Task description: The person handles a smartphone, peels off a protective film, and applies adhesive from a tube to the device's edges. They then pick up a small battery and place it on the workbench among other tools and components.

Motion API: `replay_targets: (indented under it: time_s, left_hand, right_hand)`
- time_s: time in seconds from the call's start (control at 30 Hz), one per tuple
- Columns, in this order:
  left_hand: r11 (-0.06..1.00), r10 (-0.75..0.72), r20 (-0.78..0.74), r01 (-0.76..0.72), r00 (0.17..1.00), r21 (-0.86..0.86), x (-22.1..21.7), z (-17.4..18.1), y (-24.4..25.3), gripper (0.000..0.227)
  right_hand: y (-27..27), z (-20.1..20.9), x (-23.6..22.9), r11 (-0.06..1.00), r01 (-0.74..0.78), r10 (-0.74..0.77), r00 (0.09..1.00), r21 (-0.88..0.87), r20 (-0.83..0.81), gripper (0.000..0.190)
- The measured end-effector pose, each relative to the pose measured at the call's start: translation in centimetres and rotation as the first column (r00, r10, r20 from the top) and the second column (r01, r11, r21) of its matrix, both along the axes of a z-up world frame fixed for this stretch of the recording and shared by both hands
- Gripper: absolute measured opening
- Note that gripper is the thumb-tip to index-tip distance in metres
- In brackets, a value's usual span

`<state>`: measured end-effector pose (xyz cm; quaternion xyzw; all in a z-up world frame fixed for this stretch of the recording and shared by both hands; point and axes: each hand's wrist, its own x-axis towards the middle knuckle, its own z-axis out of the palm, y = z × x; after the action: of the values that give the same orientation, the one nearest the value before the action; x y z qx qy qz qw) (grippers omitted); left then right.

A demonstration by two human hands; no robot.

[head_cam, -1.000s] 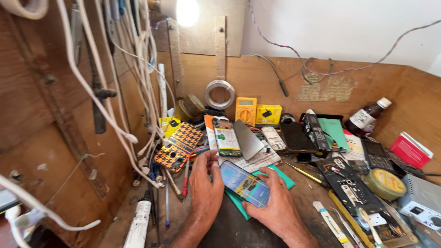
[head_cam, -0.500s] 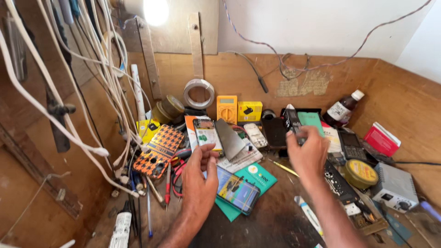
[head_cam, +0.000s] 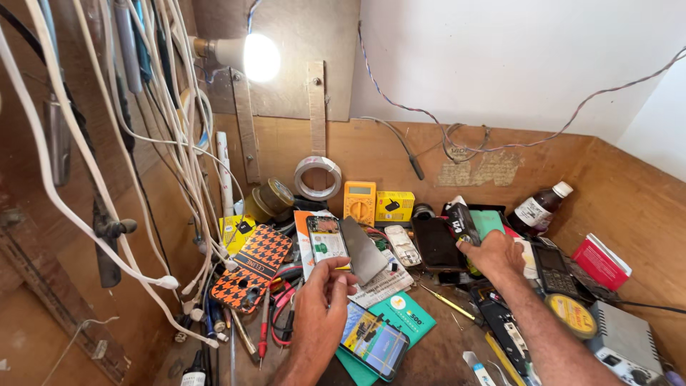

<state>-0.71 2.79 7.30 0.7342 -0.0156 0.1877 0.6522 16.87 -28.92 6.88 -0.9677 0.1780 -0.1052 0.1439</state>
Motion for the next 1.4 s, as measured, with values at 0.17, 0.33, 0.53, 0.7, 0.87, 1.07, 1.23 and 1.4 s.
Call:
replay_targets:
  time_s: [0.17, 0.33, 0.53, 0.7, 0.87, 1.07, 1.23, 1.4]
  left_hand:
    - [0.997, -0.063, 0.008, 0.063, 0.998, -0.052, 0.7, -1.1, -0.5, 0.028]
    - [0.998, -0.013, 0.213, 0.025, 0.977, -0.055, 0.3, -2.6, -2.2, 0.024]
    - [0.898, 0.078, 0.262, -0.182, 0.962, 0.401, -6.3, -1.5, -2.6, 0.025]
    - [0.399, 0.493, 0.118, -0.344, 0.862, 0.850, -10.9, 0.5, 4.5, 0.028]
    - [0.269, 0.774, -0.071, -0.225, 0.629, 0.937, -12.6, 0.0, 8.8, 0.045]
    - [0.207, 0.780, -0.034, -0.206, 0.625, 0.956, -13.4, -3.5, 11.0, 0.067]
    - [0.296, 0.719, -0.071, -0.212, 0.692, 0.931, -14.1, -2.7, 11.2, 0.062]
    - [0.625, 0.594, -0.322, -0.171, 0.737, 0.761, -15.9, 1.2, 8.5, 0.081]
  right_hand:
    - [-2.9, -1.7, 1.1, 0.974, -0.020, -0.034, 0.972, 0.225, 0.233, 0.054]
    - [-5.1, -1.5, 0.5, 0.966, -0.228, 0.134, 0.846, 0.123, 0.515, 0.055]
    - [-3.9, -2.6, -0.5, 0.988, -0.103, 0.137, 0.931, -0.116, 0.338, 0.069]
    - [-1.8, -2.4, -3.3, 0.934, -0.146, 0.311, 0.782, -0.326, 0.540, 0.065]
    - [5.5, 1.7, -7.6, 0.875, -0.445, 0.432, 0.542, -0.189, 0.721, 0.042]
    - [11.9, 4.9, -15.3, 0.689, -0.678, 0.306, 0.593, 0.256, 0.745, 0.026]
    - [11.5, 5.0, -17.7, 0.515, -0.721, 0.225, 0.636, 0.464, 0.738, 0.027]
    - [9.6, 3.9, -18.5, 0.482, -0.626, 0.185, 0.756, 0.613, 0.627, 0.025]
